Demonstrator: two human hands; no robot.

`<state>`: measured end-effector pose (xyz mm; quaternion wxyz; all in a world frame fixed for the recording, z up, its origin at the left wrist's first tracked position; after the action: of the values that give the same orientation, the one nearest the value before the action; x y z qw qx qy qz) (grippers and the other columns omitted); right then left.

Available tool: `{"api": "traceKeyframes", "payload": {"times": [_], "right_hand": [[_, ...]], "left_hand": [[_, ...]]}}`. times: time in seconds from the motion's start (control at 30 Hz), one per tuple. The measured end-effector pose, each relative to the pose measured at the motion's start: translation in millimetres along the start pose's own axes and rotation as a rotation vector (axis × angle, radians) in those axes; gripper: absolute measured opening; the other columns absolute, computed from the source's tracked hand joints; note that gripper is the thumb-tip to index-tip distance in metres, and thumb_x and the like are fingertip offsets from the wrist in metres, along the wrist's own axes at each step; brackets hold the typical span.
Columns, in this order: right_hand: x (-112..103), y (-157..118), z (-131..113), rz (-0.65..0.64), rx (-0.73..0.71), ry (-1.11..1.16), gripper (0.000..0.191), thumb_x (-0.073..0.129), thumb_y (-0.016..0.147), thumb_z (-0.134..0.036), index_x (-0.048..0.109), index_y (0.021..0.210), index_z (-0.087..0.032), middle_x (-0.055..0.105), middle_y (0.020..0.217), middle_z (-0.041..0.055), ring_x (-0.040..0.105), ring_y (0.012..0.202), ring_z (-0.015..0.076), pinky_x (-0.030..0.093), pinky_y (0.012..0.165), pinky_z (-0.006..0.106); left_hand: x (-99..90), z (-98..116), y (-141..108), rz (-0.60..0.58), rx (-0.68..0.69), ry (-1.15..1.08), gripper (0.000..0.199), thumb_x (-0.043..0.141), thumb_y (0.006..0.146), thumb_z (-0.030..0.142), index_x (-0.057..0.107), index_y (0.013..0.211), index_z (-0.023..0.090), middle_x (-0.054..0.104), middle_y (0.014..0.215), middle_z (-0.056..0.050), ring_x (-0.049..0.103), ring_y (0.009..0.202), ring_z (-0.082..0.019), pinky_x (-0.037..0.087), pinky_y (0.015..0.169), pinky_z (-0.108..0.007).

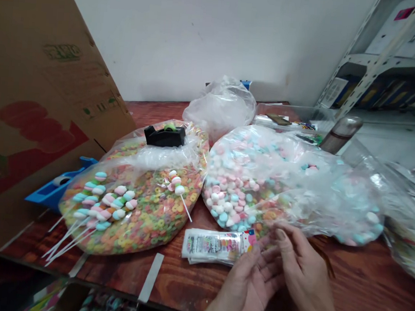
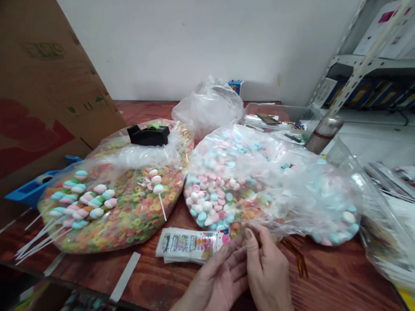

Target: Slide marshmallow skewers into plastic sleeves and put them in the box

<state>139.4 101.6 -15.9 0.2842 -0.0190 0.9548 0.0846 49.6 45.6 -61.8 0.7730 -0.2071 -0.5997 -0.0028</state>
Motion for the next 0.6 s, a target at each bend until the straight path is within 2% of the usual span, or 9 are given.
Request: {"api": "traceKeyframes", "payload": {"times": [0.07,0.17,0.23,0.3,0.37,0.47,0.53,0.6], "right_hand": [[15,3,12,-0.148,0.138,0.037,0.036,0.040,0.097,-0.052,0.060,0.111,-0.026,0.072,0.107,0.0050,0.067,0.096,0.0216,0.051,0.079,0.031],[37,6,18,-0.291,0.193,0.007,0.040,0.041,0.094,-0.056,0.061,0.104,-0.024,0.072,0.102,0.0064,0.066,0.094,0.0244,0.049,0.079,0.034],[50,7,15,-0.341,0.154,-0.004,0.033,0.047,0.093,-0.051,0.061,0.098,-0.022,0.071,0.094,0.0051,0.066,0.087,0.0229,0.049,0.075,0.032],[60,6,10,-0.370,0.095,-0.002,0.025,0.052,0.090,-0.045,0.059,0.084,-0.021,0.068,0.078,0.0017,0.064,0.074,0.0197,0.048,0.064,0.028],[66,3,8,-0.371,0.049,-0.009,0.025,0.053,0.090,-0.041,0.053,0.073,-0.022,0.061,0.066,-0.0011,0.059,0.063,0.0176,0.045,0.057,0.026],[55,1,9,-0.260,-0.009,-0.075,0.027,0.045,0.094,-0.037,0.059,0.078,-0.021,0.066,0.073,0.0024,0.060,0.069,0.0205,0.045,0.065,0.032],[36,-1,-1,-0.080,-0.179,-0.189,0.027,0.043,0.096,-0.032,0.067,0.094,-0.020,0.072,0.090,0.0068,0.064,0.081,0.0240,0.046,0.076,0.037],[14,-9,-16,0.099,-0.392,-0.278,0.027,0.045,0.096,-0.025,0.067,0.111,-0.019,0.073,0.104,0.0091,0.066,0.093,0.0251,0.046,0.086,0.039]], "left_hand": [[-14.9,-6,1,0.117,-0.030,-0.023,0.036,0.051,0.095,0.035,0.066,0.118,0.012,0.070,0.113,-0.016,0.066,0.097,-0.022,0.048,0.089,-0.035],[-39.4,-12,-2,0.277,-0.039,-0.002,0.040,0.050,0.094,0.042,0.070,0.104,0.009,0.073,0.095,-0.014,0.067,0.080,-0.021,0.051,0.075,-0.034],[-48.0,-12,-4,0.302,-0.017,0.052,0.042,0.049,0.093,0.042,0.070,0.105,0.009,0.072,0.095,-0.014,0.067,0.079,-0.021,0.051,0.071,-0.033],[-51.9,-10,-6,0.296,0.007,0.117,0.042,0.050,0.092,0.042,0.068,0.112,0.010,0.072,0.099,-0.015,0.066,0.081,-0.022,0.050,0.070,-0.033],[-52.0,-7,-7,0.276,0.029,0.179,0.037,0.056,0.088,0.039,0.068,0.110,0.012,0.072,0.100,-0.015,0.066,0.084,-0.023,0.050,0.070,-0.034],[-44.2,-3,-8,0.213,0.013,0.266,0.023,0.066,0.076,0.026,0.071,0.095,0.013,0.072,0.090,-0.011,0.064,0.083,-0.023,0.050,0.072,-0.034],[-34.2,-7,-9,0.153,-0.043,0.318,0.023,0.069,0.072,0.021,0.072,0.093,0.012,0.071,0.087,-0.010,0.064,0.083,-0.022,0.050,0.074,-0.033],[-21.5,-13,-8,0.086,-0.103,0.325,0.030,0.071,0.074,0.026,0.073,0.100,0.012,0.072,0.095,-0.013,0.065,0.089,-0.023,0.050,0.079,-0.033]]}}
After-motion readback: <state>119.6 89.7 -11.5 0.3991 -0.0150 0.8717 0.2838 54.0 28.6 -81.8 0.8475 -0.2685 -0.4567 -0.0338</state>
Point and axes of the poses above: each hand's wrist, its own y-axis towards the middle knuckle, its own x-axis out of the palm, z = x × y, the point moved 8 cm from there along y, towards the middle knuckle
